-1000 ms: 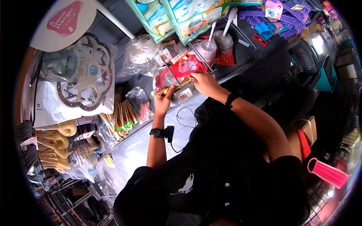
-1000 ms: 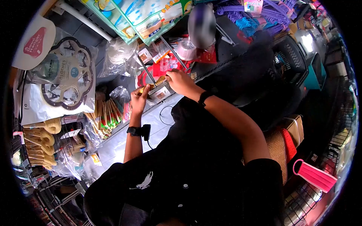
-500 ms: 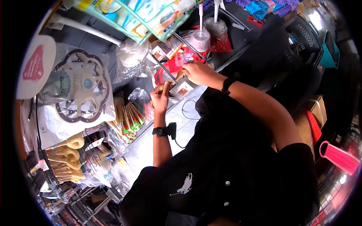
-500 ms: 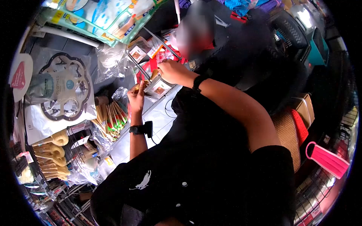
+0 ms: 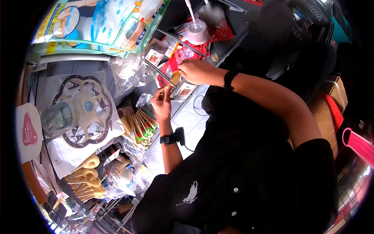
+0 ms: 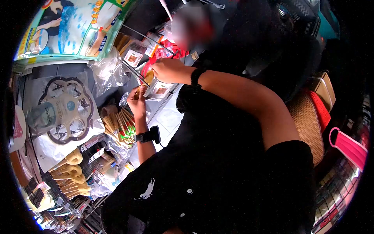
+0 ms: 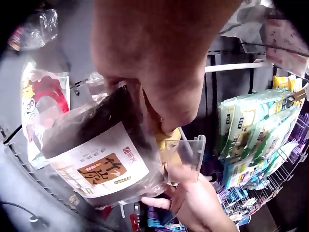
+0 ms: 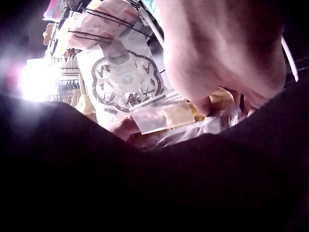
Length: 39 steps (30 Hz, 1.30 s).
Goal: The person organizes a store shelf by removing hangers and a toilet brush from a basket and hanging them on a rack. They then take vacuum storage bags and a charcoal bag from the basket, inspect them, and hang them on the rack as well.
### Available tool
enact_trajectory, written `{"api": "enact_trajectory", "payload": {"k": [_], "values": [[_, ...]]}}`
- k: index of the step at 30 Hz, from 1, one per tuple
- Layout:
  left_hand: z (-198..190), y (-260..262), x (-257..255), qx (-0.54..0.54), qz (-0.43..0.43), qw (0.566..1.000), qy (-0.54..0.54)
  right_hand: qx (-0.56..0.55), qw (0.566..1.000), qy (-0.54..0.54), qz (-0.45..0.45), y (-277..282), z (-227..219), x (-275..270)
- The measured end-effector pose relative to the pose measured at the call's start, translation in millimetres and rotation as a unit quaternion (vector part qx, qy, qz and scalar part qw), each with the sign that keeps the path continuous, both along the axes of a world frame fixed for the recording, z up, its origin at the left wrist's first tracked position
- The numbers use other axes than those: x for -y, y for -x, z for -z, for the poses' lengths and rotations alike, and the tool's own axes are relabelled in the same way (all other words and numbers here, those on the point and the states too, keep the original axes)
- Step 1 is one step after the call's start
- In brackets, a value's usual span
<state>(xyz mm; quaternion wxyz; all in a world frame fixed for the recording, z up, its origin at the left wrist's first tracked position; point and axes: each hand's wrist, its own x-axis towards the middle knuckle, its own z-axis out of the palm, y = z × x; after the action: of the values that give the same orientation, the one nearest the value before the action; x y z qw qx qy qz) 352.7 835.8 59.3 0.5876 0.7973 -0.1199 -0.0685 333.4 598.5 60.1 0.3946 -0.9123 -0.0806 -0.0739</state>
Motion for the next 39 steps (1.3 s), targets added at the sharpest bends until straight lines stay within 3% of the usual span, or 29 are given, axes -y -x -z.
{"api": "enact_trajectory", "payload": {"k": [8, 11, 21, 25, 28, 30, 32, 39], "values": [[10, 0, 0, 0.027, -0.001, 1.0, -0.005, -0.019, 1.0, 0.001, -0.024, -13, 7, -2], [12, -1, 1, 0.043, 0.006, 0.999, -0.001, 0.039, 0.998, -0.039, -0.042, -20, 11, -3], [22, -2, -1, 0.068, -0.015, 0.995, -0.071, -0.032, 0.996, -0.063, -0.056, -35, 20, -5], [33, -1, 2, 0.073, -0.006, 0.997, 0.016, -0.087, 0.993, -0.056, -0.064, -39, 16, -4], [29, 2, 5, 0.085, 0.001, 0.996, 0.017, -0.082, 0.994, -0.048, -0.063, -39, 18, -1], [15, 2, 7, 0.1, -0.006, 0.99, -0.104, -0.071, 0.993, -0.053, -0.073, -41, 23, -3], [1, 7, 14, 0.117, -0.015, 0.987, -0.109, -0.073, 0.994, -0.053, -0.069, -32, 10, 2], [14, 7, 10, 0.114, -0.019, 0.991, -0.06, -0.065, 0.995, -0.049, -0.054, -30, 13, 2]]}}
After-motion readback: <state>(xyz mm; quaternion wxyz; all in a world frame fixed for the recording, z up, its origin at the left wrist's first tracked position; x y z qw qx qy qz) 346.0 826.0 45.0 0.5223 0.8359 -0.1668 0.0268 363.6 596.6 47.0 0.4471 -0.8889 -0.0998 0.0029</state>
